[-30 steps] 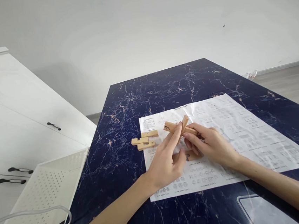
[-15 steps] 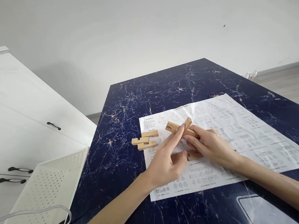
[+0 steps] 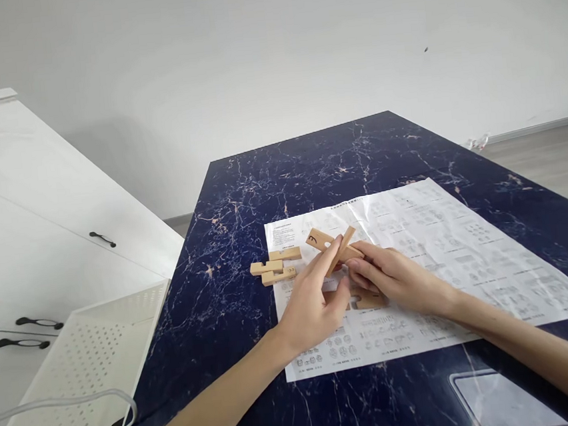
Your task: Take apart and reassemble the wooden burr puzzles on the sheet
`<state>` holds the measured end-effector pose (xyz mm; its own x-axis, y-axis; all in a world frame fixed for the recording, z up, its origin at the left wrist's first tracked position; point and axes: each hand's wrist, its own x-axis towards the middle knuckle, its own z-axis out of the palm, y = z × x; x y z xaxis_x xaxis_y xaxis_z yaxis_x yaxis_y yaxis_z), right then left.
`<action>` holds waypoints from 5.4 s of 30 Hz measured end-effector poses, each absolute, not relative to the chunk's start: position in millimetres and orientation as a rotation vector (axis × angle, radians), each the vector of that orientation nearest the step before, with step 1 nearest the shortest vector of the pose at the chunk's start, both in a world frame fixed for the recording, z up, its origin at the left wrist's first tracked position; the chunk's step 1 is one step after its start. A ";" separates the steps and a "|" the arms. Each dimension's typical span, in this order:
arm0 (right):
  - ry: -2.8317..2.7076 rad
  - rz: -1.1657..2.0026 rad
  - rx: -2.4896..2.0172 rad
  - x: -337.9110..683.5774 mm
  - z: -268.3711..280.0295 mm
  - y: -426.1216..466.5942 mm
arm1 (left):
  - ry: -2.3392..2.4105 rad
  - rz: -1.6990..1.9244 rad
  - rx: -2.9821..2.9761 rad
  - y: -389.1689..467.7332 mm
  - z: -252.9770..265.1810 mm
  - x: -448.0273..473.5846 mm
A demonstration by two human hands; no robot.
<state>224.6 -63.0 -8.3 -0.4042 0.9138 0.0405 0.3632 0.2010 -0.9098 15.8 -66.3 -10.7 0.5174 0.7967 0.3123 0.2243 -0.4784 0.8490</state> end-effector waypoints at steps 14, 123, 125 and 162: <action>-1.879 1.102 -1.195 220.6 -3.8 -66.0 | 0.935 0.995 2.000 -67.1 -7.9 16.4; -1.140 1.608 -0.761 240.8 -1.2 -54.7 | 1.028 1.068 1.548 -64.0 1.9 21.3; -1.145 1.600 -0.776 240.5 -3.7 -55.1 | 1.024 1.066 1.541 -64.0 2.2 21.2; -1.190 1.809 -0.776 232.0 5.3 -61.0 | 0.847 1.013 1.378 -58.1 -1.1 19.7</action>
<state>232.0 -61.0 5.3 -0.4764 0.8774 -0.0562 -0.2958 -0.2202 -0.9295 19.7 -58.1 -1.1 0.3627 0.9274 0.0911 -0.0739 -0.0688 0.9949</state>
